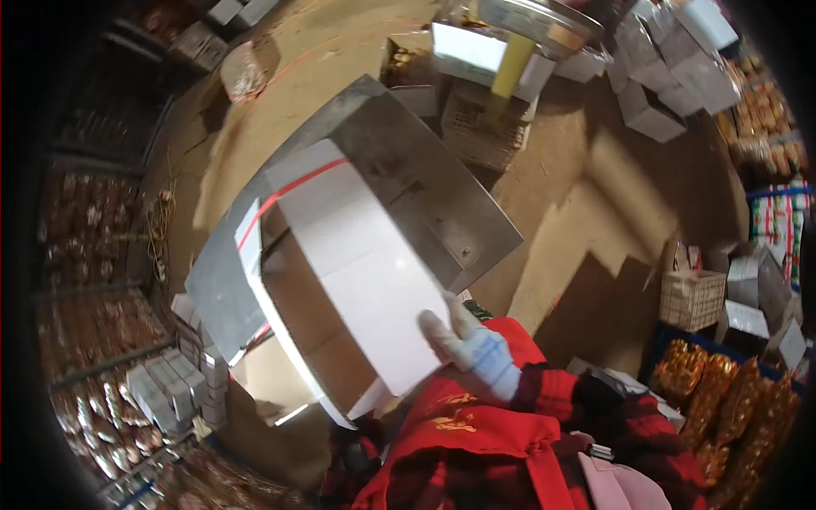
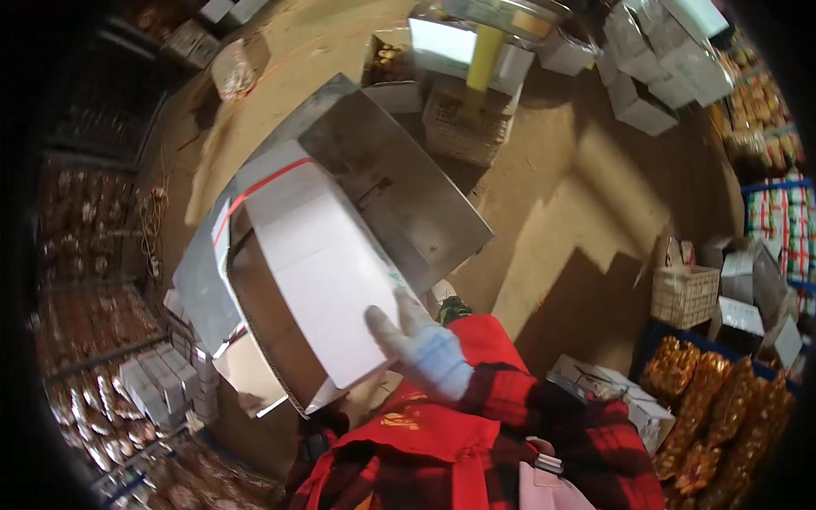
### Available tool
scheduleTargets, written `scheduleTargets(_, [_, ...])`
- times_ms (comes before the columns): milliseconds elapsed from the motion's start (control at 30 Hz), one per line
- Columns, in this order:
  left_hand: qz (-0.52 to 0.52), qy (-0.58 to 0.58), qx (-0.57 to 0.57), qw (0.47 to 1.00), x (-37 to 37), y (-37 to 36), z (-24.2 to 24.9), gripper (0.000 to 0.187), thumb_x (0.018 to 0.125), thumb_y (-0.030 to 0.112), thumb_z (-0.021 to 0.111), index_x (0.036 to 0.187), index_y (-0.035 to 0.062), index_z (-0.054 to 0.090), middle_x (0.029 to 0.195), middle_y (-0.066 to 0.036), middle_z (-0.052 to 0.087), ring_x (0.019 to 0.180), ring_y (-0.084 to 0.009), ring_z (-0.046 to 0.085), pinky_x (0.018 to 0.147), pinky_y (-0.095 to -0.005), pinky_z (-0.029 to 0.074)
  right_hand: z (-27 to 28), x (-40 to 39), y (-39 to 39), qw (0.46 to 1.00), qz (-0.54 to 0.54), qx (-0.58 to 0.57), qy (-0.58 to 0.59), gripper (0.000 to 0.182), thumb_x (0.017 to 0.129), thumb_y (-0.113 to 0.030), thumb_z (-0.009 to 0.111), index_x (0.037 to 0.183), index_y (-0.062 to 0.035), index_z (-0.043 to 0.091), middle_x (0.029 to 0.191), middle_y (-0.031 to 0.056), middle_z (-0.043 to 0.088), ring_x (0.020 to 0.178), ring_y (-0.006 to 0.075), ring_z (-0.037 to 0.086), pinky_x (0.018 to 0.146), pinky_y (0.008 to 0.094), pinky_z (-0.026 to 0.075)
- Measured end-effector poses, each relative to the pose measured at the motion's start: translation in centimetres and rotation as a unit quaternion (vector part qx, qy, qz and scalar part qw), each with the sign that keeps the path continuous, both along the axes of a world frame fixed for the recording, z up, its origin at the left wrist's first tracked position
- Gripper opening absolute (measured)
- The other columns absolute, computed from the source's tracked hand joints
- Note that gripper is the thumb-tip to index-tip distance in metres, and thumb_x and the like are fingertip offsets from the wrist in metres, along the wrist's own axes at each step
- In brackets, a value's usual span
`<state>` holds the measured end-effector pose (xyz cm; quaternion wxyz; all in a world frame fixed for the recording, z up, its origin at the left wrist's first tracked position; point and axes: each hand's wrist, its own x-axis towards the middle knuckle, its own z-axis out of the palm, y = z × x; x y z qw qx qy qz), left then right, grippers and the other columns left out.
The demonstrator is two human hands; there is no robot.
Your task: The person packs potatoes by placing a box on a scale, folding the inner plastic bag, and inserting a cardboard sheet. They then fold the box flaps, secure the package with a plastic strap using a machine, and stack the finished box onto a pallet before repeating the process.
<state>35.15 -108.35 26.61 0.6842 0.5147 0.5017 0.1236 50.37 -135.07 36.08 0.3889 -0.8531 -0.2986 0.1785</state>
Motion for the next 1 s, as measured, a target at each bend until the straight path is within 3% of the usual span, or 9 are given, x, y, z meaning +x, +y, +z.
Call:
scheduleTargets(133, [-0.01, -0.014, -0.076, 0.997, 4.6, 1.7, -0.3, 0.056, 0.091, 0.046, 0.038, 0.129, 0.0053, 0.042, 0.127, -0.014, 0.049, 0.112, -0.0312, 0.05, 0.091, -0.0416, 0.045, -3.4, 4.2, 3.6, 0.999, -0.005, 0.033, -0.033, 0.07, 0.077, -0.01, 0.061, 0.138, -0.0226, 0.029, 0.131, 0.0322, 0.033, 0.112, 0.0455, 0.046, 0.089, 0.0445, 0.045])
scheduleTargets(367, [0.065, -0.1, -0.162, 0.979, 11.7, 4.3, 2.4, 0.057, 0.094, 0.049, 0.034, 0.132, 0.0069, 0.038, 0.124, -0.013, 0.05, 0.107, -0.0263, 0.055, 0.085, -0.038, 0.05, -4.6, 8.5, 7.9, 0.99, -0.12, 0.003, 0.07, 0.063, 0.083, -0.037, 0.055, 0.132, -0.0037, 0.031, 0.112, 0.031, 0.044, 0.102, 0.0427, 0.048, 0.084, 0.0489, 0.04])
scheduleTargets(433, [0.061, -0.072, 0.147, 0.985, 12.4, 4.5, 1.0, 0.044, 0.097, 0.025, 0.04, 0.136, 0.0044, 0.035, 0.131, -0.012, 0.044, 0.114, -0.0206, 0.047, 0.096, -0.0318, 0.042, -4.2, 7.9, 7.1, 0.989, 0.014, -0.092, -0.114, 0.094, 0.068, -0.047, 0.072, 0.136, -0.0005, 0.026, 0.128, 0.0353, 0.032, 0.115, 0.0488, 0.038, 0.095, 0.0533, 0.032])
scheduleTargets(467, [0.023, -0.05, 0.259, 0.964, 12.9, 4.4, 1.3, 0.045, 0.096, 0.018, 0.042, 0.137, 0.0021, 0.033, 0.132, -0.012, 0.043, 0.12, -0.0191, 0.042, 0.1, -0.0298, 0.037, -3.1, 8.1, 7.5, 0.99, 0.037, -0.134, -0.015, 0.114, 0.055, -0.046, 0.081, 0.14, -0.001, 0.019, 0.139, 0.036, 0.014, 0.125, 0.0549, 0.02, 0.103, 0.0575, 0.018])
scheduleTargets(500, [0.094, -0.144, 0.158, 0.972, 12.3, 5.4, -1.6, 0.046, 0.094, 0.014, 0.042, 0.137, -0.0004, 0.032, 0.134, -0.013, 0.042, 0.122, -0.0208, 0.041, 0.101, -0.0311, 0.036, -2.2, 9.1, 7.0, 0.986, 0.091, -0.135, -0.018, 0.113, 0.06, -0.054, 0.075, 0.141, -0.0016, 0.017, 0.142, 0.0333, 0.013, 0.131, 0.051, 0.013, 0.106, 0.0568, 0.011])
scheduleTargets(533, [-0.065, 0.117, 0.477, 0.868, 12.6, 4.4, 1.9, 0.044, 0.092, 0.012, 0.04, 0.134, -0.0019, 0.036, 0.131, -0.016, 0.045, 0.121, -0.0242, 0.043, 0.103, -0.0335, 0.034, -2.0, 9.8, 7.7, 0.984, 0.124, -0.114, -0.059, 0.113, 0.064, -0.063, 0.066, 0.143, -0.0027, 0.014, 0.145, 0.0289, 0.012, 0.134, 0.0475, 0.009, 0.106, 0.0572, 0.007])
scheduleTargets(700, [-0.009, 0.16, 0.538, 0.827, 14.0, 4.6, 4.4, 0.033, 0.082, 0.018, 0.046, 0.111, 0.0031, 0.049, 0.094, -0.02, 0.056, 0.088, -0.0394, 0.053, 0.076, -0.0488, 0.041, 0.1, 6.1, 18.8, 0.965, 0.008, -0.18, -0.188, 0.106, 0.069, -0.06, 0.062, 0.143, -0.0032, 0.012, 0.145, 0.0258, 0.016, 0.134, 0.044, 0.014, 0.107, 0.056, 0.012])
scheduleTargets(900, [0.017, 0.133, 0.404, 0.905, 9.8, 7.5, 0.5, 0.06, 0.082, 0.038, 0.058, 0.13, 0.0053, 0.041, 0.124, -0.02, 0.049, 0.122, -0.0359, 0.04, 0.105, -0.0499, 0.021, -1.2, 4.9, 19.8, 0.916, 0.015, -0.266, -0.3, 0.096, 0.065, -0.05, 0.068, 0.142, -0.0128, 0.025, 0.142, 0.0235, 0.026, 0.127, 0.0442, 0.028, 0.106, 0.0509, 0.021])
scheduleTargets(1000, [0.138, 0.279, 0.588, 0.746, 0.7, 19.3, -7.2, 0.053, 0.07, 0.021, 0.072, 0.115, 0.0016, 0.052, 0.111, -0.019, 0.055, 0.108, -0.036, 0.05, 0.097, -0.0494, 0.035, -1.4, 5.1, 19.8, 0.928, 0.036, -0.225, -0.295, 0.094, 0.064, -0.049, 0.068, 0.14, -0.009, 0.03, 0.141, 0.0238, 0.027, 0.127, 0.0444, 0.028, 0.106, 0.0514, 0.022])
